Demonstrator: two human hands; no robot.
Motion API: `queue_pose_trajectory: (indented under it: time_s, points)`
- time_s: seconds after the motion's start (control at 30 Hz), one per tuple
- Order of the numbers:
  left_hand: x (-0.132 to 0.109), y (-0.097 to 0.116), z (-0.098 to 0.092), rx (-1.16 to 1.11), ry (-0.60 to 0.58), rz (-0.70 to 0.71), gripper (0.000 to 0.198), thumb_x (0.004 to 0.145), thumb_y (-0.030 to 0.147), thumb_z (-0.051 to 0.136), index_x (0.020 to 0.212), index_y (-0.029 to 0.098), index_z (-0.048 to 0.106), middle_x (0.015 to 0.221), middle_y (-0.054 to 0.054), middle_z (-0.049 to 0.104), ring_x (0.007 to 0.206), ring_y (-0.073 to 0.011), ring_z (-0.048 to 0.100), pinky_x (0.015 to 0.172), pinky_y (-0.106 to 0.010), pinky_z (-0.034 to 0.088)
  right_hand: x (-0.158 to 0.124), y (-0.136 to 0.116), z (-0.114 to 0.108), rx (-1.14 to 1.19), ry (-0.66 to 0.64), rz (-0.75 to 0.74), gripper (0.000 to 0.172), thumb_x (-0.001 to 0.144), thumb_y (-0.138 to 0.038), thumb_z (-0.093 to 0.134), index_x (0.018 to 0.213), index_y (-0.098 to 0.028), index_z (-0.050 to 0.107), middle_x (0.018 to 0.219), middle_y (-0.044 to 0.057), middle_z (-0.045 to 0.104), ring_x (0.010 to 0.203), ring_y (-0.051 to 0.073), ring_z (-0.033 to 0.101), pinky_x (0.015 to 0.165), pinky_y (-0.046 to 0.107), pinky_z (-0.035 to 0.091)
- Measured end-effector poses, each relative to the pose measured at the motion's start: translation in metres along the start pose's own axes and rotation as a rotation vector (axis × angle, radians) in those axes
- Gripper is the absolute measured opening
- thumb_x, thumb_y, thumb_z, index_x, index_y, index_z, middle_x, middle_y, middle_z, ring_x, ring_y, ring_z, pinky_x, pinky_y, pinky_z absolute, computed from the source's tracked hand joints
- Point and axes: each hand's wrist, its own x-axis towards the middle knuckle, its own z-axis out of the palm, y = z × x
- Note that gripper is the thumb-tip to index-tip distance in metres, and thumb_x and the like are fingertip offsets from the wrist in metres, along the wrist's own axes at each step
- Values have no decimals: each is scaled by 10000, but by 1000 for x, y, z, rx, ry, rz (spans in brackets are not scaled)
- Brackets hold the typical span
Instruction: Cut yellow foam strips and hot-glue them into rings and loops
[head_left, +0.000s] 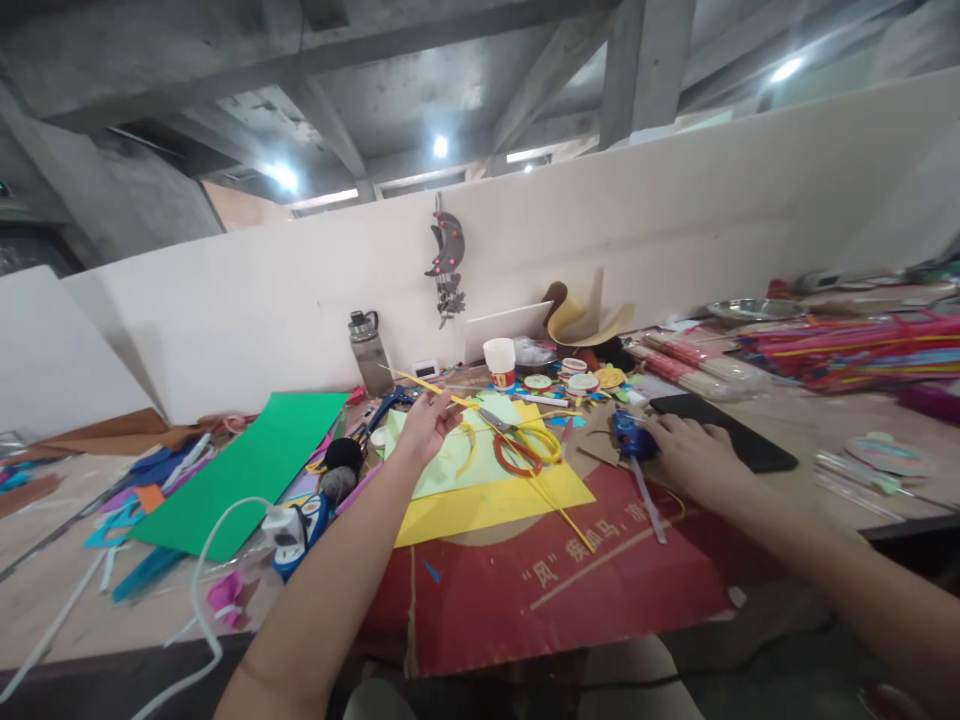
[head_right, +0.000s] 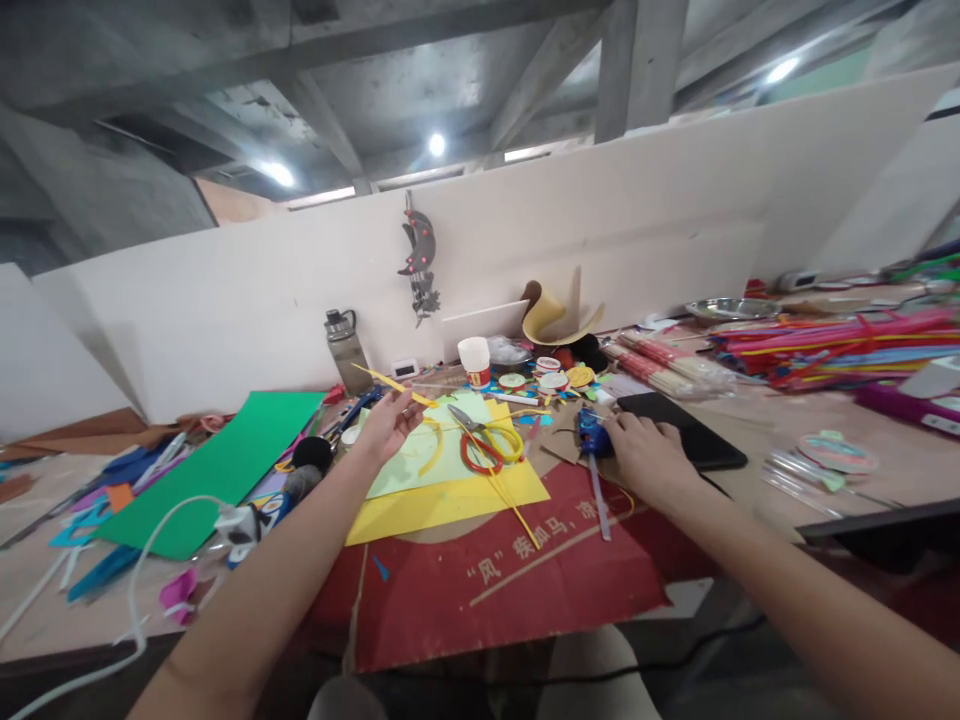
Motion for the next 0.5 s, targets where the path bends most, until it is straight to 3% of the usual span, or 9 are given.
queue_pose_trajectory:
  time_s: [0.23,0.43,0.5]
  points:
    - [5,-6,20,-60,-1,1,209,743,192,668,886,155,520,760,-28,670,627,-110,648,547,-188,504,8,-1,-13,-26,-57,-48,236,801,-197,449,985,-107,566,1004,188,579,976,326,499,712,404,365]
    - [7,-11,3,-108,26,63,259,720,194,692,927,168,538,771,-14,668,624,-105,645,544,-187,496,13,14,-6,41,44,-113,186,844,-227,427,923,-102,541,928,189,583,857,280,544,661,345,369]
    - [8,-6,-5,-132,41,105,262,729,187,682,949,174,540,778,-18,669,630,-106,647,556,-191,500,17,19,-13,161,100,-32,162,846,-247,431,877,-125,534,877,166,593,746,236,557,610,317,359]
